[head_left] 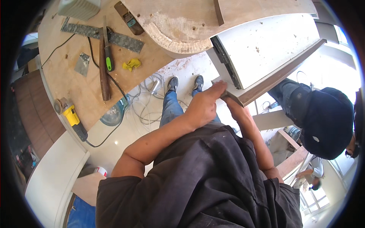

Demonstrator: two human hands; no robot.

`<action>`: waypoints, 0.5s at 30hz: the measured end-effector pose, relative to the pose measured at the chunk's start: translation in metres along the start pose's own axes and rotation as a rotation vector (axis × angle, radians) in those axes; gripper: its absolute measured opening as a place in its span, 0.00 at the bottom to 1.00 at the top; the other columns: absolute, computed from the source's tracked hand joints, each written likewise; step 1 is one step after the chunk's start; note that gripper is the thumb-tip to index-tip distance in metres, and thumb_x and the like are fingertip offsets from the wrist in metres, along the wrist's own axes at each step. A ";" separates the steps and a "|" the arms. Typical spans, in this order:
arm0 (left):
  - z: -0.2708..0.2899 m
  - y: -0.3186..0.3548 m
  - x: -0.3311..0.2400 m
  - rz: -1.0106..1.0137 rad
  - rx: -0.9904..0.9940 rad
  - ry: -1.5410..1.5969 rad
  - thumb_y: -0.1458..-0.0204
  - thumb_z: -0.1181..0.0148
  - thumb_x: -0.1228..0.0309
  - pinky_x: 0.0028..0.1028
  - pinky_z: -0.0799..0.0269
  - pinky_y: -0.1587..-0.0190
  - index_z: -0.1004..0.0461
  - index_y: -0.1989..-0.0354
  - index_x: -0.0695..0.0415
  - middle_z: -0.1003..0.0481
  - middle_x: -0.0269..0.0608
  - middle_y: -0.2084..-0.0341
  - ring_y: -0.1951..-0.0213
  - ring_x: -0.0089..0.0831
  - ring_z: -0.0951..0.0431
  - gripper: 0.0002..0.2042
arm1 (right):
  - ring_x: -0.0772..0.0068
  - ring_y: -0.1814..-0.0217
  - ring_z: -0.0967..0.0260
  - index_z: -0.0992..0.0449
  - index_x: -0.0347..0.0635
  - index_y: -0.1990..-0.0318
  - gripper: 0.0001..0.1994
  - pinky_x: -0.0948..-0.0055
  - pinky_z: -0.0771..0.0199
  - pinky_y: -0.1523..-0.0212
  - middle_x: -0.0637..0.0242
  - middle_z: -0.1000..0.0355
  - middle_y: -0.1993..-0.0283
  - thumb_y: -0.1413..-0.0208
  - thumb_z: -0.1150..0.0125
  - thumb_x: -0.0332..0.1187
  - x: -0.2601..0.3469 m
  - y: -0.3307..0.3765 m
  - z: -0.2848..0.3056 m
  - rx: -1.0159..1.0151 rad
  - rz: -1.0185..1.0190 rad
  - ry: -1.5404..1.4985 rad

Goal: The person aligns a wooden trim piece along the edge of a white cabinet door and uses a hammer to tap it into place. They repeatedly adjust the trim and tap it with the hammer to secure it.

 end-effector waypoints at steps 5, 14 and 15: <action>-0.007 0.005 0.041 0.184 0.021 0.003 0.49 0.54 0.89 0.37 0.31 0.30 0.28 0.32 0.60 0.26 0.59 0.37 0.33 0.51 0.27 0.32 | 0.63 0.52 0.25 0.21 0.37 0.47 0.15 0.61 0.25 0.52 0.58 0.21 0.55 0.35 0.41 0.36 0.024 0.009 -0.002 0.079 -0.355 0.110; -0.001 -0.003 0.056 0.259 0.075 -0.009 0.46 0.51 0.88 0.38 0.28 0.32 0.27 0.33 0.60 0.24 0.56 0.38 0.35 0.47 0.24 0.29 | 0.60 0.40 0.25 0.23 0.36 0.43 0.15 0.60 0.25 0.42 0.54 0.22 0.44 0.34 0.42 0.32 0.016 0.004 -0.004 0.116 -0.090 0.067; -0.010 0.006 0.061 0.321 0.091 -0.047 0.46 0.51 0.88 0.38 0.30 0.31 0.27 0.33 0.60 0.25 0.55 0.37 0.33 0.48 0.26 0.29 | 0.60 0.42 0.25 0.23 0.36 0.43 0.15 0.60 0.25 0.43 0.54 0.22 0.45 0.34 0.42 0.31 0.023 0.003 -0.006 0.108 0.003 0.081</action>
Point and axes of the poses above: each hand's wrist, its own y-axis away from the middle knuckle, its own z-axis out of the back of the hand, x = y × z, the point moved 8 cm from there along -y, towards the middle knuckle
